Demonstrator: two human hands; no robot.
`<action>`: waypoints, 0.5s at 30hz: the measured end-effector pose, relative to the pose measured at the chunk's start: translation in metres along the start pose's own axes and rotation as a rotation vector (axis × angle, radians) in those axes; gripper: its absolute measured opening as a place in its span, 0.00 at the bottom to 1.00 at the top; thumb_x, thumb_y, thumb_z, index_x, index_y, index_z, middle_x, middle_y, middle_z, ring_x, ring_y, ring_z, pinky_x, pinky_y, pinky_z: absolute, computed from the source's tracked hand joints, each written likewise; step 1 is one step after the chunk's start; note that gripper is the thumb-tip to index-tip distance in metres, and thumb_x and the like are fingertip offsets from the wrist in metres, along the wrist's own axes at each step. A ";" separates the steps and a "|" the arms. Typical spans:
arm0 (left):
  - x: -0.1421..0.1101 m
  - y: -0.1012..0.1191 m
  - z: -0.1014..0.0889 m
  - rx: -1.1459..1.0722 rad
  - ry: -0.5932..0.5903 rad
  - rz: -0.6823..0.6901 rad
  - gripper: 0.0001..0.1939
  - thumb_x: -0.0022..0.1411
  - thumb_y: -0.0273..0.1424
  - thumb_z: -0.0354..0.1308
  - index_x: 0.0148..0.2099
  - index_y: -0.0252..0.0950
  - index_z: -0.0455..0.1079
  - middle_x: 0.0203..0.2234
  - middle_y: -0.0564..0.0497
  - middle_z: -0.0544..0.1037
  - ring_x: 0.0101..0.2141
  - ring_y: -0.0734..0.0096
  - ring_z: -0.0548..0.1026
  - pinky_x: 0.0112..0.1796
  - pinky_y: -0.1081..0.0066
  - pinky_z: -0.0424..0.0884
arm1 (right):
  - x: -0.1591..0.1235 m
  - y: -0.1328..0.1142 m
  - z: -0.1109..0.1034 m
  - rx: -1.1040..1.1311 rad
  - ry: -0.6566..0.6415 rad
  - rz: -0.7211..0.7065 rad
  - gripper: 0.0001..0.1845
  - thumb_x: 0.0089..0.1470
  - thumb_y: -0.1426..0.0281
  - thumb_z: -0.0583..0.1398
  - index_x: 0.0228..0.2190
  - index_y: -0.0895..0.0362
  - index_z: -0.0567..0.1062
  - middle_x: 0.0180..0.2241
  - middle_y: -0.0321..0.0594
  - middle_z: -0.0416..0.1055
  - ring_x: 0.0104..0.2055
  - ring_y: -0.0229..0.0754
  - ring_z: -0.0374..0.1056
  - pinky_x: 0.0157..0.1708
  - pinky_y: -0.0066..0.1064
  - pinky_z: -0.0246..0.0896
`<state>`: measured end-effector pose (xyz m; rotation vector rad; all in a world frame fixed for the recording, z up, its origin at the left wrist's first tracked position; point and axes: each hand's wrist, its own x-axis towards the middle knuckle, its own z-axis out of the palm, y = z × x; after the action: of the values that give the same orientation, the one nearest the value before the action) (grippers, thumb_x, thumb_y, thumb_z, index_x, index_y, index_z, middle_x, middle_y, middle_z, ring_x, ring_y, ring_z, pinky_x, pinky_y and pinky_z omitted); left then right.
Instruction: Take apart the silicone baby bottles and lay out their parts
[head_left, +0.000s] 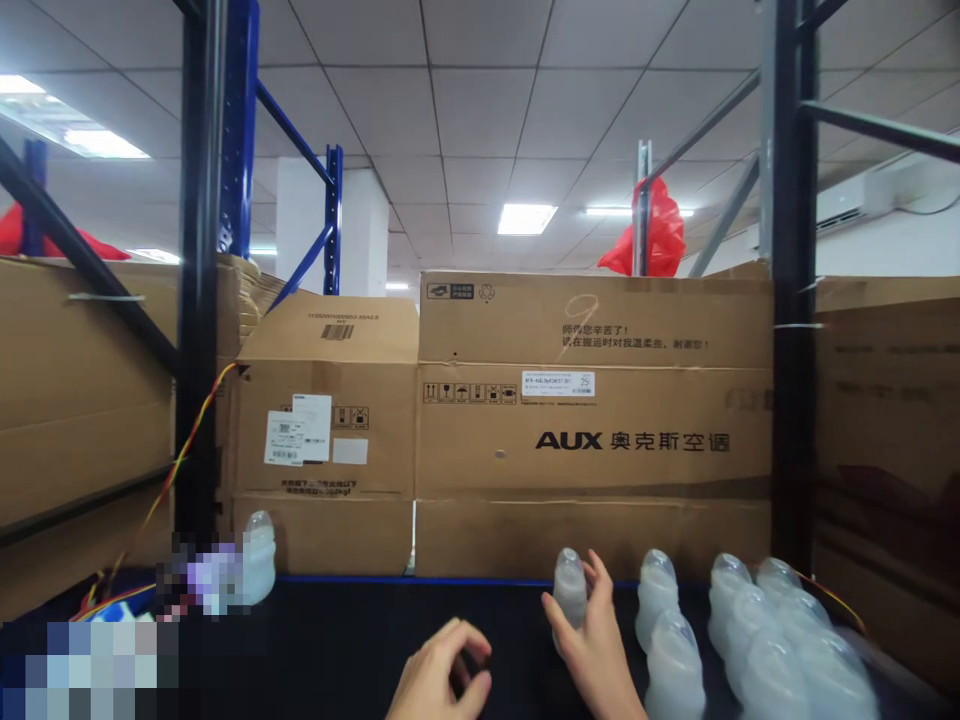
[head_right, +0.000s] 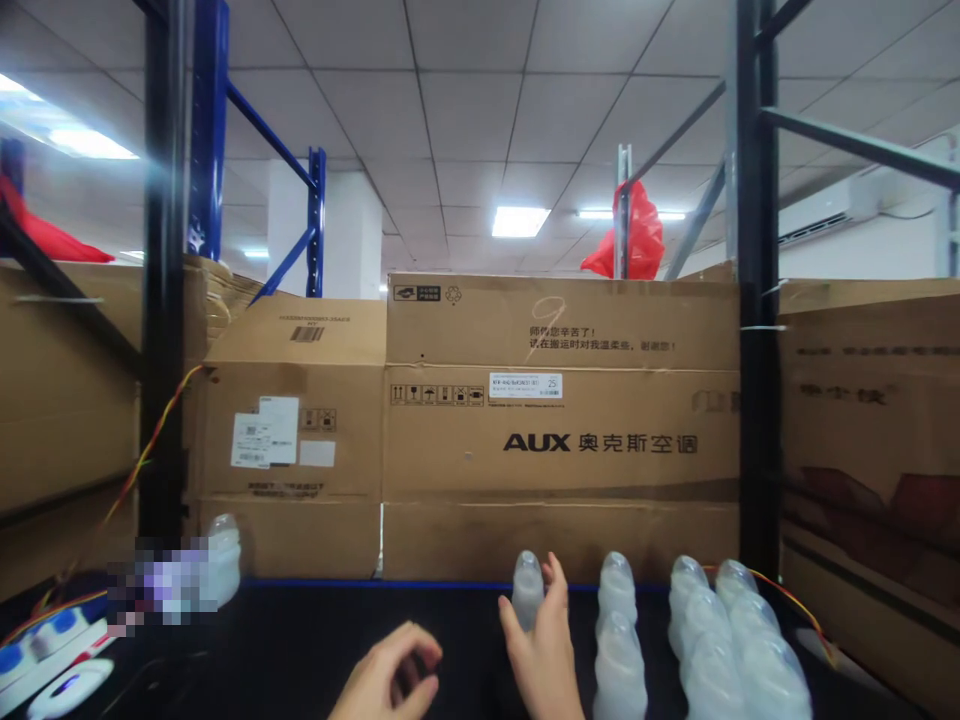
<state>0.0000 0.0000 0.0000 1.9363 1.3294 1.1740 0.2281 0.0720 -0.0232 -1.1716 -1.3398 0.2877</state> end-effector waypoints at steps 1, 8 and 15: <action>0.005 -0.004 0.006 -0.013 0.029 0.011 0.11 0.56 0.32 0.64 0.43 0.42 0.77 0.37 0.52 0.81 0.29 0.70 0.77 0.28 0.72 0.67 | -0.004 0.003 0.001 0.074 -0.092 0.046 0.41 0.58 0.49 0.59 0.62 0.62 0.58 0.57 0.60 0.68 0.58 0.64 0.68 0.58 0.54 0.63; -0.002 -0.011 0.042 -0.216 0.193 0.122 0.32 0.57 0.52 0.63 0.59 0.41 0.70 0.54 0.42 0.76 0.49 0.56 0.77 0.47 0.62 0.74 | -0.042 -0.042 -0.004 0.479 -0.666 -0.055 0.26 0.57 0.60 0.65 0.54 0.55 0.70 0.51 0.47 0.75 0.52 0.51 0.73 0.53 0.38 0.68; -0.011 0.010 0.024 -0.235 0.236 0.188 0.23 0.62 0.52 0.60 0.48 0.40 0.78 0.45 0.44 0.80 0.47 0.56 0.78 0.49 0.63 0.75 | -0.057 -0.033 0.015 0.495 -0.773 -0.118 0.30 0.45 0.62 0.68 0.51 0.57 0.75 0.48 0.47 0.78 0.48 0.54 0.75 0.50 0.37 0.69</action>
<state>0.0234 -0.0126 -0.0082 1.8248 1.0784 1.6158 0.1847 0.0215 -0.0345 -0.5598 -1.8460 0.9959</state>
